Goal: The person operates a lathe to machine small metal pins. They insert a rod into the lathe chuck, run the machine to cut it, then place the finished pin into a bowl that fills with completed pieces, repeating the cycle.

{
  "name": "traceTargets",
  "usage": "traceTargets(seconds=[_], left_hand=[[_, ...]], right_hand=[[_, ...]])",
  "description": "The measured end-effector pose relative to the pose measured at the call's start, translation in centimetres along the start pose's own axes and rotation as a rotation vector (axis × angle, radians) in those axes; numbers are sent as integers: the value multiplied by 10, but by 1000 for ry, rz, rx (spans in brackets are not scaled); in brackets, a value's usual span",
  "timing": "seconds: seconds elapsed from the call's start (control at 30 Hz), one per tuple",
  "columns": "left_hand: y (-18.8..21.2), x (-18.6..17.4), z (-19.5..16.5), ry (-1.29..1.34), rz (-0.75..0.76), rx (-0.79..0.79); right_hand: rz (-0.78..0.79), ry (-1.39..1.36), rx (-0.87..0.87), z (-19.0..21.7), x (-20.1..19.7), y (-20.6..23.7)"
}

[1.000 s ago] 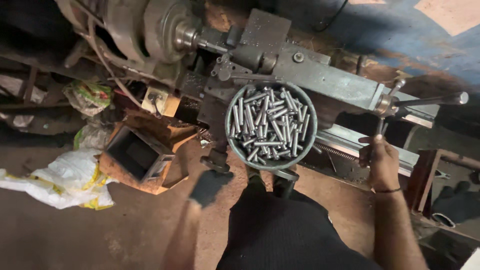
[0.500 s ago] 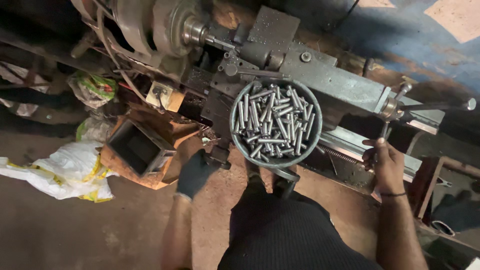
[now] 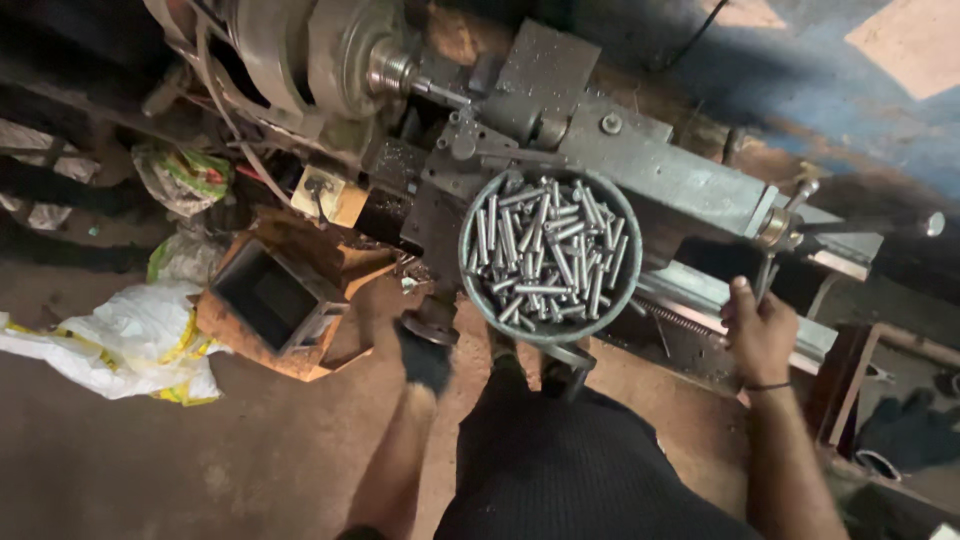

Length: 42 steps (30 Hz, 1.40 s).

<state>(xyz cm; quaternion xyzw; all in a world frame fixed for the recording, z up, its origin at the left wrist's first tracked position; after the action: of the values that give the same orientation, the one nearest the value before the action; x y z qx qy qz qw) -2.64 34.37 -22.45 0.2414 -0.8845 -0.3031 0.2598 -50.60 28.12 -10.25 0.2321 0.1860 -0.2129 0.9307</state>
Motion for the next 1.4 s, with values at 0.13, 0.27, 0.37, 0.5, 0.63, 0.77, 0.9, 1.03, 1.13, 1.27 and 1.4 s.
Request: traceTargets(seconds=[0.13, 0.27, 0.37, 0.5, 0.63, 0.77, 0.9, 1.03, 1.13, 1.27, 1.4], left_hand=[[5, -39, 3, -39, -84, -64], [-18, -46, -46, -1309, -341, 864], [-17, -15, -73, -1622, -454, 1118], [40, 53, -136, -953, -288, 1135], [114, 152, -206, -1186, 75, 1301], [163, 244, -221, -1566, 514, 1587], [172, 291, -213, -1961, 359, 1600], [168, 307, -200, -2154, 356, 1409], [169, 311, -190, -2162, 357, 1297], [173, 310, -186, -2035, 339, 1214], [174, 304, -187, -2244, 308, 1097]], right_hand=[[-152, 232, -357, -20, 7, -7], [-161, 285, -495, -31, 16, -53], [-249, 137, -711, -2, 4, -122], [-24, -614, -867, 50, -34, -191], [-137, -482, -495, 54, -58, -184], [-239, -49, -1123, 64, -47, -125], [-325, 192, -1164, 69, -58, -92], [-523, 466, -1440, 71, -77, -83], [-453, 445, -1303, 66, -80, -89], [-400, 371, -1308, 58, -70, -91], [-343, 330, -1266, 52, -62, -94]])
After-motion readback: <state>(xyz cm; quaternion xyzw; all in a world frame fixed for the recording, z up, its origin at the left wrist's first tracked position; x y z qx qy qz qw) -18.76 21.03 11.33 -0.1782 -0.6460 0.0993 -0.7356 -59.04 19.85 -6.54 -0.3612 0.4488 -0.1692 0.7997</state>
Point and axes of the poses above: each hand's wrist, its own y-axis away from the middle knuckle, its own x-axis out of the palm, z = x × y, the point moved 2 cm from there along -y, towards the middle knuckle, and after that the axes turned 5 degrees about -y, right-handed, at the moved point
